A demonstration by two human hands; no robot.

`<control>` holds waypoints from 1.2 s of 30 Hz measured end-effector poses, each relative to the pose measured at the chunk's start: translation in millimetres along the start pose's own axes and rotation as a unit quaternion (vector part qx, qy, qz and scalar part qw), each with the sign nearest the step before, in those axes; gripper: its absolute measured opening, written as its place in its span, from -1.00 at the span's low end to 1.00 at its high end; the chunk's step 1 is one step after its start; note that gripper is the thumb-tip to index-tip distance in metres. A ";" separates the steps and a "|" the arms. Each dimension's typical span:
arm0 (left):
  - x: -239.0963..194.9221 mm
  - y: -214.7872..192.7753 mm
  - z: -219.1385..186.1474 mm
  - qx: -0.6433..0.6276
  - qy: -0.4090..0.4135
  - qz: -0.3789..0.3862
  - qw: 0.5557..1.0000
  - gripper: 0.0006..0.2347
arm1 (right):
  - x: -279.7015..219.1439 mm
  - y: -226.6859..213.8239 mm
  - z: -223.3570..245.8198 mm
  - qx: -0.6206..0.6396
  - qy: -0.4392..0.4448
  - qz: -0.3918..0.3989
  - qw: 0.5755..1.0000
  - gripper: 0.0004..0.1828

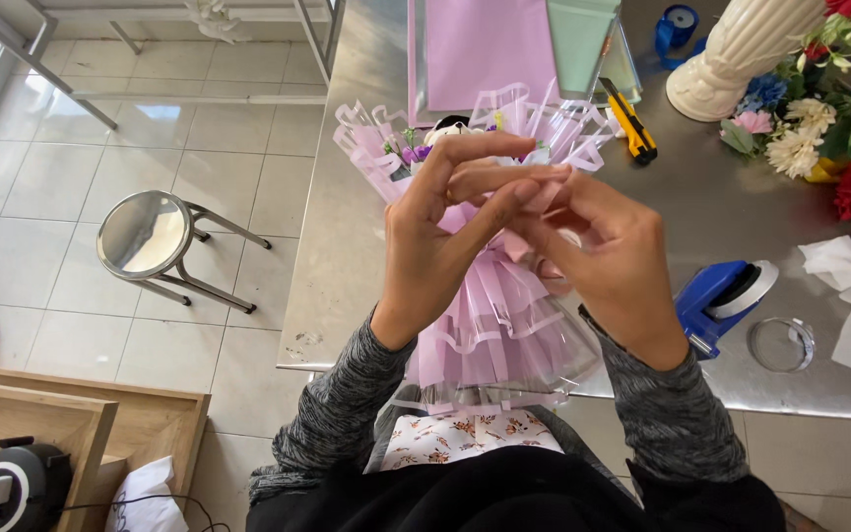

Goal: The person prepares a bouquet by folding pink tissue paper around the stems, securing it with tape and a pink ribbon, and trimming the ribbon with shears.

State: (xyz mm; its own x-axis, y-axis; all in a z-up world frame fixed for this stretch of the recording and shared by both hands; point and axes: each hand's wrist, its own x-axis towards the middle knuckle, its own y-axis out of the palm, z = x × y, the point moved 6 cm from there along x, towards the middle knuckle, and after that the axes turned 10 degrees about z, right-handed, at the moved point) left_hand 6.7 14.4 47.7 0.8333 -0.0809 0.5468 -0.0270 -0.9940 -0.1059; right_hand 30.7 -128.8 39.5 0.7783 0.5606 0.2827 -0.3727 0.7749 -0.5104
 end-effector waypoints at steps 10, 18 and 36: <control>-33.1 -12.6 37.1 0.160 -0.039 0.031 0.986 -0.75 | 24.4 -20.7 17.9 0.022 -0.022 -0.017 0.999 -0.93; -28.5 -16.7 60.5 0.119 -0.041 0.018 0.992 -0.88 | 32.0 -15.2 15.0 0.032 -0.049 -0.001 0.998 -0.92; -10.2 -4.7 54.4 0.117 -0.009 0.106 0.987 -0.80 | 64.2 -8.6 3.2 -0.065 -0.079 -0.014 0.995 -0.59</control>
State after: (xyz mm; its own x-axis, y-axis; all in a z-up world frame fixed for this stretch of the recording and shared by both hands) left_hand 28.4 23.9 -2.5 0.8320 -0.2822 0.4776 -0.0757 -0.9106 -0.4062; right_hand 82.3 -98.5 64.7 0.6950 0.5860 0.4166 -0.2751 0.7520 -0.5990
